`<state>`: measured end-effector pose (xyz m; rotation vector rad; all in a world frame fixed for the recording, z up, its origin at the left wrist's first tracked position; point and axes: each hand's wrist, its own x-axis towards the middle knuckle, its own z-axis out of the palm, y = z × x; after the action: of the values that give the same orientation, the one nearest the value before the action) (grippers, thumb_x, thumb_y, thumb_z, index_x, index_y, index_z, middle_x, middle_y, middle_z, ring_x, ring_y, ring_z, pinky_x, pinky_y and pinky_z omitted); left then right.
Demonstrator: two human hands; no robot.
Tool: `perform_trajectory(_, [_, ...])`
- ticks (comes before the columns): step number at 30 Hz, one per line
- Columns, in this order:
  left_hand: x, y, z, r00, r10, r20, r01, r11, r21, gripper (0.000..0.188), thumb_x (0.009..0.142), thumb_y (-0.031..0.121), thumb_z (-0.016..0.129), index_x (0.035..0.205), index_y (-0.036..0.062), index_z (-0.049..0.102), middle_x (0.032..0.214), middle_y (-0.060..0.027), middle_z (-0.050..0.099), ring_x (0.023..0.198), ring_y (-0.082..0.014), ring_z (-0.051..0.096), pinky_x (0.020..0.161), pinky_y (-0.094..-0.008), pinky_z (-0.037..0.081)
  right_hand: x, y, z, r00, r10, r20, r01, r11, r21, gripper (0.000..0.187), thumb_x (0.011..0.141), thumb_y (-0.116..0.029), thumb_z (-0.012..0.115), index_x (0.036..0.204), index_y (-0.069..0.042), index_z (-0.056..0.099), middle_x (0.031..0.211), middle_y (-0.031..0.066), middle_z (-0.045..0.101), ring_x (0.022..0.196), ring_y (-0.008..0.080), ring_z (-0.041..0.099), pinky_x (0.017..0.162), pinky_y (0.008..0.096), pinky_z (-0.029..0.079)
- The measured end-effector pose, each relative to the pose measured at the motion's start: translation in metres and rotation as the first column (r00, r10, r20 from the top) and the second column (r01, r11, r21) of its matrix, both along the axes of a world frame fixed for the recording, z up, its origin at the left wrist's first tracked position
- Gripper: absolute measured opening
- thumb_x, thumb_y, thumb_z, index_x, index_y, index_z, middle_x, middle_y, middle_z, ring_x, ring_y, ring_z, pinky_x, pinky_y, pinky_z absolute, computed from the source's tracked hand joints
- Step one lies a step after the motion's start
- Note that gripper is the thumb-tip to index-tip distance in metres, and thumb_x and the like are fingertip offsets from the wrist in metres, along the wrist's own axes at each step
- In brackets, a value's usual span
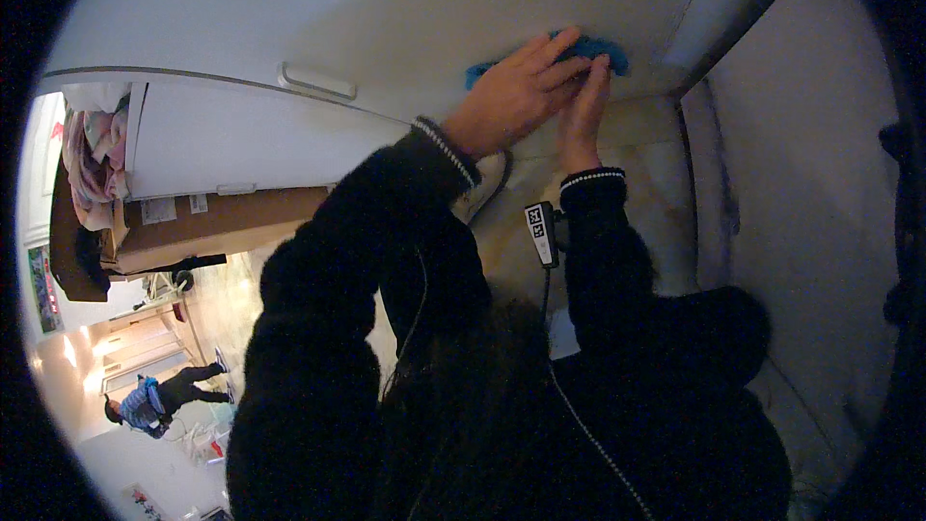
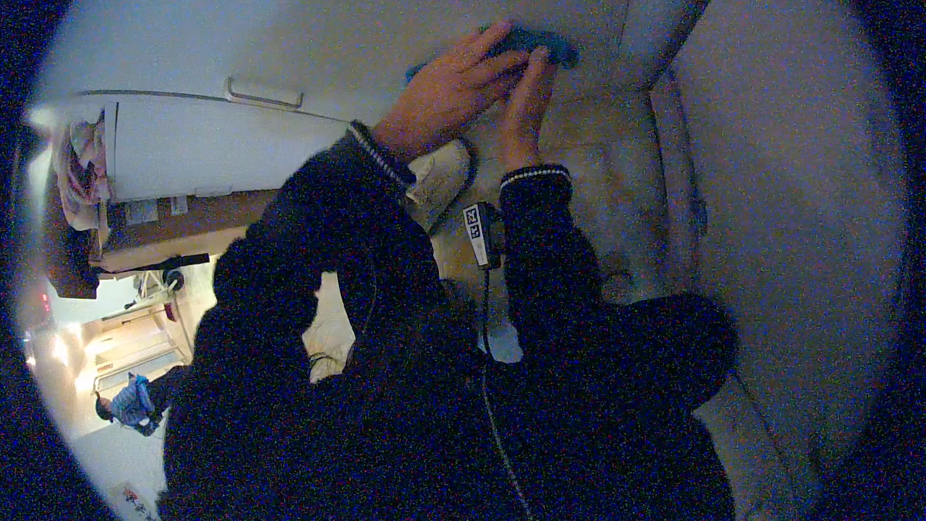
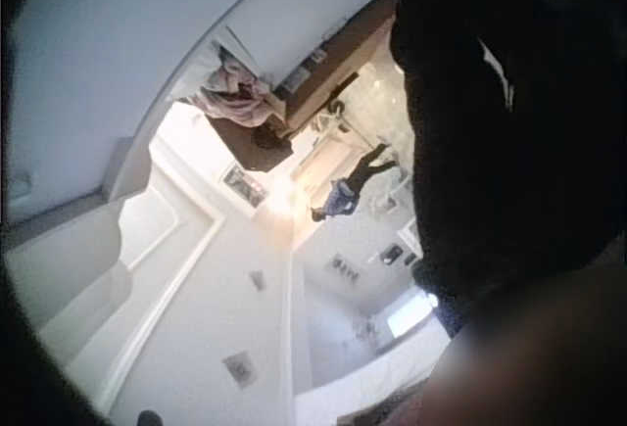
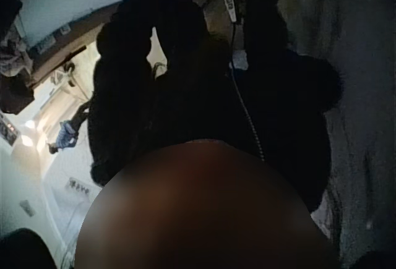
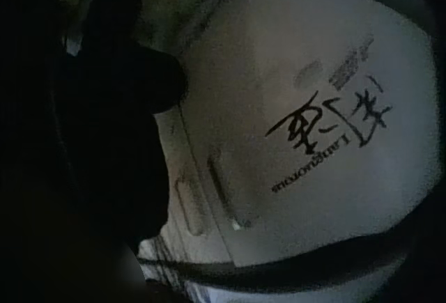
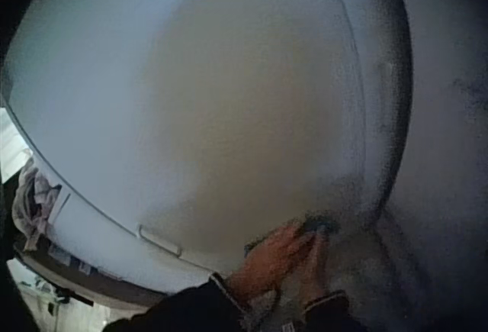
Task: The person wipes the front of a white cabinet with a blue cloth, then moves to wipe a nearby table surface. The person uses a cloth to clean the surfaces in a home environment.
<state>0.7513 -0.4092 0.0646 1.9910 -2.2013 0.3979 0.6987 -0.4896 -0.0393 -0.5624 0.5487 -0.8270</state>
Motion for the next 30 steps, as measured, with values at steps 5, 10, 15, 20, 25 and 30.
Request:
perform_trajectory(5, [-0.027,0.045,-0.016,0.686,0.644,-0.338,-0.522,0.76,0.388,0.029,0.083,0.011,0.06,0.111,0.0044,0.057,0.107,-0.0158,0.062,0.104,-0.0393,0.057,0.089,-0.0453,0.048,0.015,0.015,-0.021,0.992,0.099,-0.077,-0.099,0.995,-0.002,0.031,0.096,-0.041,0.043,0.098,-0.011,0.052,0.089,0.0017,0.052,0.08,0.0132,0.05,0.065,0.0329,0.045])
perform_trajectory(10, [-0.006,0.106,-0.028,0.466,0.794,-0.39,-0.737,0.592,0.326,0.029,0.087,0.017,0.055,0.113,0.0033,0.054,0.099,-0.0233,0.063,0.096,-0.0416,0.06,0.078,-0.0479,0.049,0.024,0.082,0.0,0.927,0.375,-0.007,-0.375,0.923,-0.084,0.03,0.098,-0.036,0.045,0.111,-0.011,0.051,0.098,0.002,0.056,0.094,0.0156,0.057,0.084,0.0363,0.049])
perform_trajectory(15, [0.024,0.158,-0.015,0.211,0.887,-0.412,-0.83,0.385,0.404,0.031,0.092,0.017,0.053,0.119,0.0021,0.052,0.097,-0.0189,0.067,0.087,-0.0318,0.067,0.072,-0.0401,0.053,0.04,0.142,0.039,0.869,0.48,0.122,-0.456,0.871,-0.181,0.034,0.094,-0.036,0.049,0.083,-0.005,0.059,0.076,0.0002,0.056,0.072,0.0149,0.051,0.064,0.0324,0.042])
perform_trajectory(20, [0.022,0.15,-0.026,0.248,0.721,-0.647,-0.805,0.525,0.277,0.033,0.09,0.029,0.056,0.105,-0.0008,0.057,0.093,-0.026,0.065,0.086,-0.0418,0.063,0.071,-0.0445,0.049,0.035,0.145,0.051,0.9,0.435,-0.016,-0.421,0.861,-0.284,0.029,0.092,-0.032,0.054,0.09,-0.003,0.062,0.083,0.0057,0.061,0.077,0.019,0.055,0.072,0.0348,0.043])
perform_trajectory(25, [0.019,0.109,-0.084,0.295,0.63,-0.718,-0.707,0.65,0.279,0.035,0.084,0.031,0.062,0.097,-0.0015,0.061,0.087,-0.0272,0.065,0.085,-0.0415,0.064,0.07,-0.0446,0.049,0.045,0.122,0.0,0.945,0.156,-0.286,-0.222,0.951,-0.214,0.018,0.088,-0.022,0.053,0.092,-0.005,0.056,0.09,0.0031,0.057,0.085,0.0183,0.052,0.078,0.0337,0.042])
perform_trajectory(30, [0.014,0.045,-0.159,0.065,0.51,-0.858,-0.515,0.754,0.409,0.023,0.081,0.016,0.057,0.09,-0.0031,0.065,0.079,-0.0204,0.066,0.075,-0.0316,0.064,0.067,-0.0426,0.049,0.027,0.065,-0.072,0.956,-0.009,-0.294,0.035,0.996,0.084,0.02,0.089,-0.028,0.051,0.097,-0.009,0.052,0.093,0.0036,0.054,0.085,0.0198,0.052,0.08,0.0367,0.044])
